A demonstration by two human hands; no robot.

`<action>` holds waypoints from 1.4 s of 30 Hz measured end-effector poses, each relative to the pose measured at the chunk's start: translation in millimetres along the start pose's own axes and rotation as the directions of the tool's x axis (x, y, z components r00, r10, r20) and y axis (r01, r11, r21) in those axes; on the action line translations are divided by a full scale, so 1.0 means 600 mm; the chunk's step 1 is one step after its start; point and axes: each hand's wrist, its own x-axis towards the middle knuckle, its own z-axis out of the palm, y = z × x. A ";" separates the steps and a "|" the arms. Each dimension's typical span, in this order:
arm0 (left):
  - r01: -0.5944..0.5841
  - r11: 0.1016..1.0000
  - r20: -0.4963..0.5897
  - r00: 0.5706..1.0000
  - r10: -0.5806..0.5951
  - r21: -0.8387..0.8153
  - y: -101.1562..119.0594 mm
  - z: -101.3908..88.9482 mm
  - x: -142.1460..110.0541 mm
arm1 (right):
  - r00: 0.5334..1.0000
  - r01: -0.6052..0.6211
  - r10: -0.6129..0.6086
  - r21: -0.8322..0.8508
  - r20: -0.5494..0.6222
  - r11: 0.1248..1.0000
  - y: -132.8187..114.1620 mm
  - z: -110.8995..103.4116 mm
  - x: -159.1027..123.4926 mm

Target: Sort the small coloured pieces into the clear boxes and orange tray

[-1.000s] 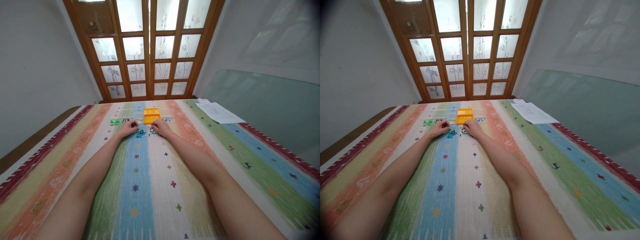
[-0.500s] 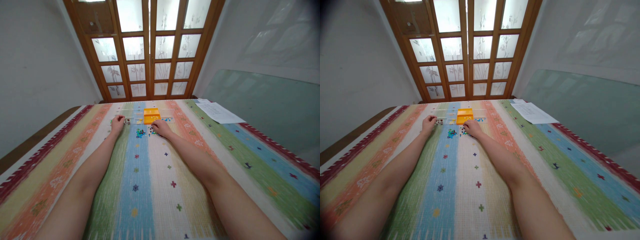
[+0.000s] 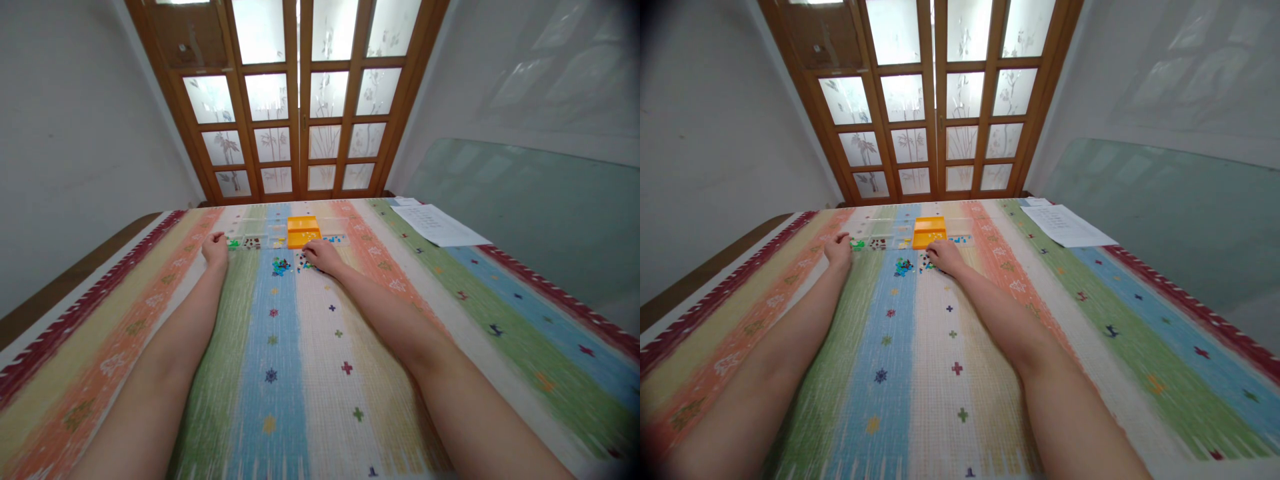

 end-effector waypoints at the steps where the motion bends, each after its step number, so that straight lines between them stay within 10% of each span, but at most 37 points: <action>1: 0.023 1.000 -0.046 0.999 -0.023 -0.007 0.000 0.002 -0.001 | 1.000 -0.002 0.002 0.000 0.002 1.000 -0.001 -0.001 0.000; 5: 0.035 0.999 -0.131 0.991 -0.035 -0.004 0.003 0.011 -0.007 | 1.000 -0.003 0.003 0.003 0.008 1.000 -0.003 -0.004 -0.001; 17: -0.265 0.964 0.183 0.947 0.264 -0.017 0.041 0.029 -0.043 | 0.997 -0.066 0.069 0.074 -0.043 0.995 0.012 -0.009 0.006; 25: -0.503 0.865 0.445 0.773 0.452 -0.005 0.061 0.044 -0.071 | 0.992 -0.121 0.127 0.174 -0.024 0.977 0.049 -0.032 0.014; 33: -0.668 0.743 0.608 0.576 0.547 -0.037 0.083 0.056 -0.098 | 0.948 -0.149 0.080 0.207 0.307 0.967 0.041 -0.064 0.015; 42: -0.738 0.675 0.667 0.503 0.549 0.002 0.099 0.057 -0.116 | 0.902 -0.098 -0.011 0.229 0.433 0.968 0.008 -0.071 0.018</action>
